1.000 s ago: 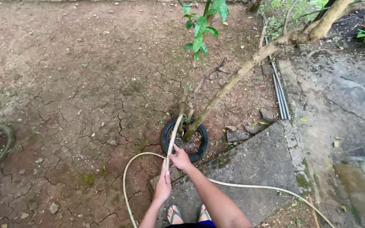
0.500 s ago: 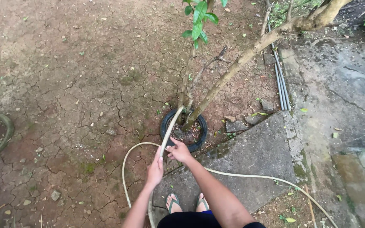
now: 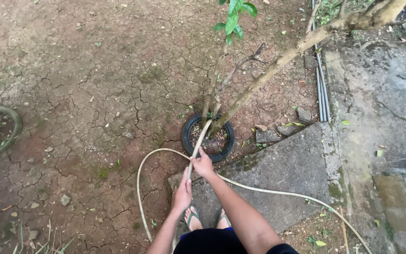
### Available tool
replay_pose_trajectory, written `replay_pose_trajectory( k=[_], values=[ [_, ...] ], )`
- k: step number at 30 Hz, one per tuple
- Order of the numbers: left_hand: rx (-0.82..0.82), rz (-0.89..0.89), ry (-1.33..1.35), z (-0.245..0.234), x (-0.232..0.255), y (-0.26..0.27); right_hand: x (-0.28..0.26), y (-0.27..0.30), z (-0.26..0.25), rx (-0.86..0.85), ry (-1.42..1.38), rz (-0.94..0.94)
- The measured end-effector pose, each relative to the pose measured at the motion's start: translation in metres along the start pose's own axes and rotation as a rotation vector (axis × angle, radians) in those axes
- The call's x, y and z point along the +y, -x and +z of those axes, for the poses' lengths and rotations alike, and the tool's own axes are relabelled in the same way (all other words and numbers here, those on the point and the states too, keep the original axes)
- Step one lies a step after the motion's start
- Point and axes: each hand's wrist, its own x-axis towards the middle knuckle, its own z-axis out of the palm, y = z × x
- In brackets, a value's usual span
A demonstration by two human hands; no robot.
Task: Water the base of a plant using a handheld hose.
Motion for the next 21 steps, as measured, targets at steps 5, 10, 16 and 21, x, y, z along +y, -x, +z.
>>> replay_pose_trajectory(
  k=[5, 10, 16, 21],
  values=[
    [0.037, 0.079, 0.107, 0.013, 0.01, 0.006, -0.006, 0.001, -0.003, 0.081, 0.129, -0.052],
    [0.175, 0.617, 0.173, 0.03, -0.031, -0.017, 0.001, -0.007, -0.005, 0.081, 0.164, -0.066],
    [-0.229, -0.053, 0.248, -0.019, 0.055, 0.023, -0.003, -0.012, -0.01, 0.109, 0.215, -0.065],
    [-0.137, 0.182, 0.302, 0.008, 0.026, -0.003, -0.004, -0.023, -0.021, 0.081, 0.224, -0.097]
  ],
)
